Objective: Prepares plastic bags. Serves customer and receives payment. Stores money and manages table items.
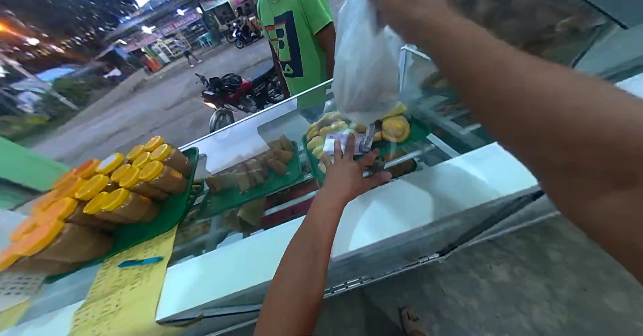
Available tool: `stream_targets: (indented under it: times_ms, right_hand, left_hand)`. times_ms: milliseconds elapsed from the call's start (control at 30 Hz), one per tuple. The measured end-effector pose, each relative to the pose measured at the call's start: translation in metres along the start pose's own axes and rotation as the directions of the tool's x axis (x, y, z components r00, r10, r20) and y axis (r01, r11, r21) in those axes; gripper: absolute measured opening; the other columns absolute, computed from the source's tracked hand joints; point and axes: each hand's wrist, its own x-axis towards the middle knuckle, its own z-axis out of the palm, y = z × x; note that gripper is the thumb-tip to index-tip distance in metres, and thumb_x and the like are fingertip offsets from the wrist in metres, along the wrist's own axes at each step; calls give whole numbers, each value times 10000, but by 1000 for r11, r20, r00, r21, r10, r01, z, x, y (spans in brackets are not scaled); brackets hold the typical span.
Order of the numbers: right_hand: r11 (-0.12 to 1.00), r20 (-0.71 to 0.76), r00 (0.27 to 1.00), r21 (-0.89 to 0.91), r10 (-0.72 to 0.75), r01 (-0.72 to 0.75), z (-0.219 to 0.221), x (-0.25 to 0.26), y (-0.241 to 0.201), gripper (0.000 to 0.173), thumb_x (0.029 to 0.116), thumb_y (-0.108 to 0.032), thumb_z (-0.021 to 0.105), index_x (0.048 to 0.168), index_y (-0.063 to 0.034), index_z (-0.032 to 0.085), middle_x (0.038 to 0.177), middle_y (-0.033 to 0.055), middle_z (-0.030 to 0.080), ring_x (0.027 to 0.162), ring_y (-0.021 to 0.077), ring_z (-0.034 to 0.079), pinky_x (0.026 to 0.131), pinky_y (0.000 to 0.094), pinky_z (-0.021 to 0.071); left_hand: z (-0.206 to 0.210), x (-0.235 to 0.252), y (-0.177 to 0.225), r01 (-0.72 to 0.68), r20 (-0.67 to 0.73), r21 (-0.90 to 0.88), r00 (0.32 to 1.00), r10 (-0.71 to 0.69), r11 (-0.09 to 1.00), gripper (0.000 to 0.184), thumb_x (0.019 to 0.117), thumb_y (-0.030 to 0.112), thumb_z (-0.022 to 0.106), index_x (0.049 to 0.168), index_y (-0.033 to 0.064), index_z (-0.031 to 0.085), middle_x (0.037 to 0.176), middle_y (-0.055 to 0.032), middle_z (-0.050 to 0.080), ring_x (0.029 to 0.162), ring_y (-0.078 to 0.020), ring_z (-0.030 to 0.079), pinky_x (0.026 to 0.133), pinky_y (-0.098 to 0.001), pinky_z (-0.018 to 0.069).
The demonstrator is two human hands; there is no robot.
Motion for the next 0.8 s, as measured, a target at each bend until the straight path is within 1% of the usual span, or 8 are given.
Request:
stream_targets:
  times_ms: [100,200,300,400,467,600,667,800]
  right_hand:
    - [997,11,999,52,49,-50,21,24,46,319,1018,-141,588,1283,36,583,1117,181,668,948,218,691,861,413,581]
    - [979,79,983,108,167,-175,33,30,81,290,1035,-159,587,1247,39,588,1072,183,665,853,230,712,756,412,617]
    - [965,161,954,29,252,-260,36,32,97,289,1037,-203,602,1222,19,611,1025,162,656,767,212,673,686,396,588]
    - [937,261,900,-116,350,-330,34,32,99,338,1016,-231,647,1237,21,609,1038,184,643,785,250,640,719,445,555]
    - [914,300,863,-142,406,-381,35,29,99,370,1012,-266,664,1250,10,602,1008,163,634,759,229,614,694,422,540]
    - [886,329,822,-163,464,-434,37,16,95,434,1017,-316,655,1361,-73,549,1046,141,633,754,204,620,673,384,553]
    - [883,315,825,-188,469,-430,31,2,88,506,1010,-318,667,1445,-115,509,1116,155,640,804,228,642,695,395,564]
    - [892,242,875,-291,419,-346,-6,-51,50,683,1004,-312,669,1572,-91,361,1227,189,639,946,268,667,792,426,571]
  left_hand:
    - [-3,4,4,20,96,14,995,-22,1000,683,993,637,479,1537,223,481,1649,-88,340,1555,-363,193,1161,-760,49]
    - [-4,-35,13,35,94,22,995,-37,999,665,1012,572,499,1502,122,517,1598,-93,430,1525,-346,290,1181,-700,160]
    - [25,-92,9,-90,-207,-21,975,84,996,609,1002,539,500,1369,76,648,1462,-130,583,1429,-399,448,1120,-726,274]
    - [51,-116,1,-173,-483,-70,868,119,982,616,1011,572,492,1316,70,677,1378,-138,644,1383,-322,517,1170,-620,292]
    - [53,-116,1,-184,-541,-166,838,66,969,639,1000,570,531,1354,51,648,1400,-163,619,1390,-286,510,1197,-569,284]
    - [53,-115,1,-214,-542,-212,837,67,954,630,988,556,563,1338,40,657,1413,-182,605,1422,-350,463,1194,-575,294]
    - [54,-114,0,-242,-545,-176,831,111,954,630,984,553,569,1311,25,671,1394,-194,615,1418,-394,453,1194,-588,290]
    - [52,-115,-5,-302,-530,-135,827,188,944,644,989,550,553,1290,-5,679,1380,-249,608,1434,-493,377,1207,-621,206]
